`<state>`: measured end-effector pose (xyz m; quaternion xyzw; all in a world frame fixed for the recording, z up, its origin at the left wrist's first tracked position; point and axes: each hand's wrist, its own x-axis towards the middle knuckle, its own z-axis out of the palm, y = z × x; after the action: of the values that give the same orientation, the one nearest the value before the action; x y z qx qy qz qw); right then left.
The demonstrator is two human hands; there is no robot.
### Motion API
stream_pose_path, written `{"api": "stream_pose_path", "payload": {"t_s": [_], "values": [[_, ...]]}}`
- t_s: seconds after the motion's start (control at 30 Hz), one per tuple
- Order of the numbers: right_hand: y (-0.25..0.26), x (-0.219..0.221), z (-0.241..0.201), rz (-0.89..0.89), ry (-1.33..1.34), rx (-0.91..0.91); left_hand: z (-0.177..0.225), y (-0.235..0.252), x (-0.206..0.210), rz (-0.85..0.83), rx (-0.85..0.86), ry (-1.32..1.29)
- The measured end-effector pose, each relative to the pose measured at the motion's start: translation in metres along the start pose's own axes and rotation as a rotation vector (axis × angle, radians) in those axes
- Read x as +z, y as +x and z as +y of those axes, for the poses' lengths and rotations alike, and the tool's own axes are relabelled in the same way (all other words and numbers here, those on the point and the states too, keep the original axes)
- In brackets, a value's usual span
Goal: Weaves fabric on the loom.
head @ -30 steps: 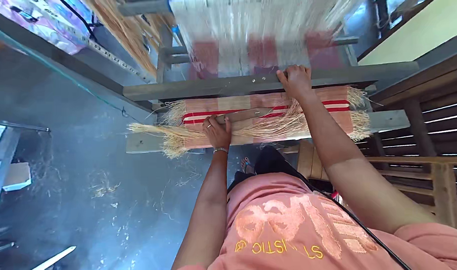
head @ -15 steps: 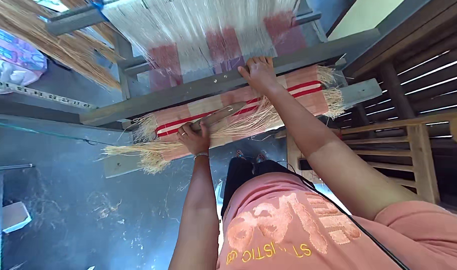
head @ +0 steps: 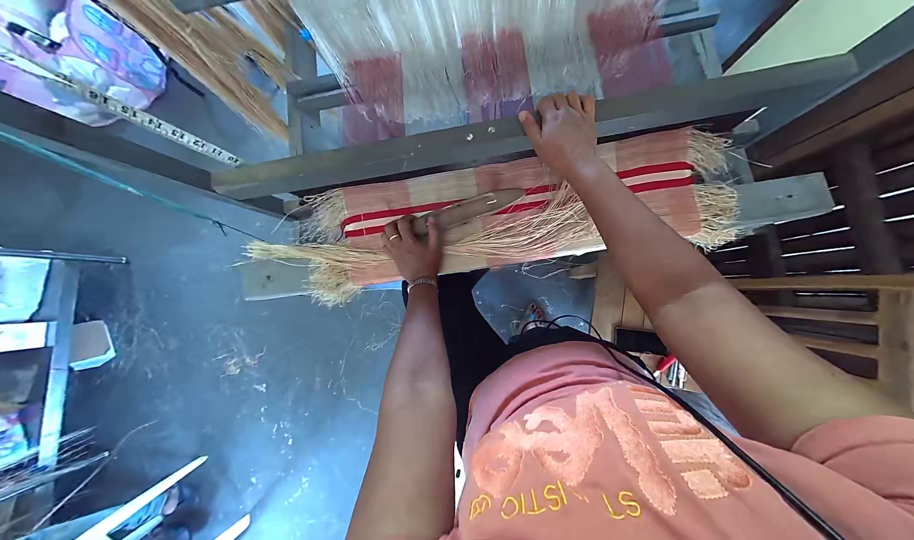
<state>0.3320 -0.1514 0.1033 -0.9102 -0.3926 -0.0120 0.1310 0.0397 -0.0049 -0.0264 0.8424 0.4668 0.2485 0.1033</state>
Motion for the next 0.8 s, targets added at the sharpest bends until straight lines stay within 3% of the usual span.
{"api": "stream_pose_path", "payload": {"t_s": [0.43,0.63,0.8], "values": [[0.015,0.014,0.009,0.135,-0.009,-0.024,-0.004,-0.004,0.009,0.026,0.008,-0.022],[0.057,0.006,0.012,0.025,0.044,0.006,-0.005,-0.004,0.009,0.018,0.023,-0.016],[0.019,0.005,0.004,0.029,0.031,0.034,-0.007,-0.003,0.011,0.013,0.031,-0.010]]}}
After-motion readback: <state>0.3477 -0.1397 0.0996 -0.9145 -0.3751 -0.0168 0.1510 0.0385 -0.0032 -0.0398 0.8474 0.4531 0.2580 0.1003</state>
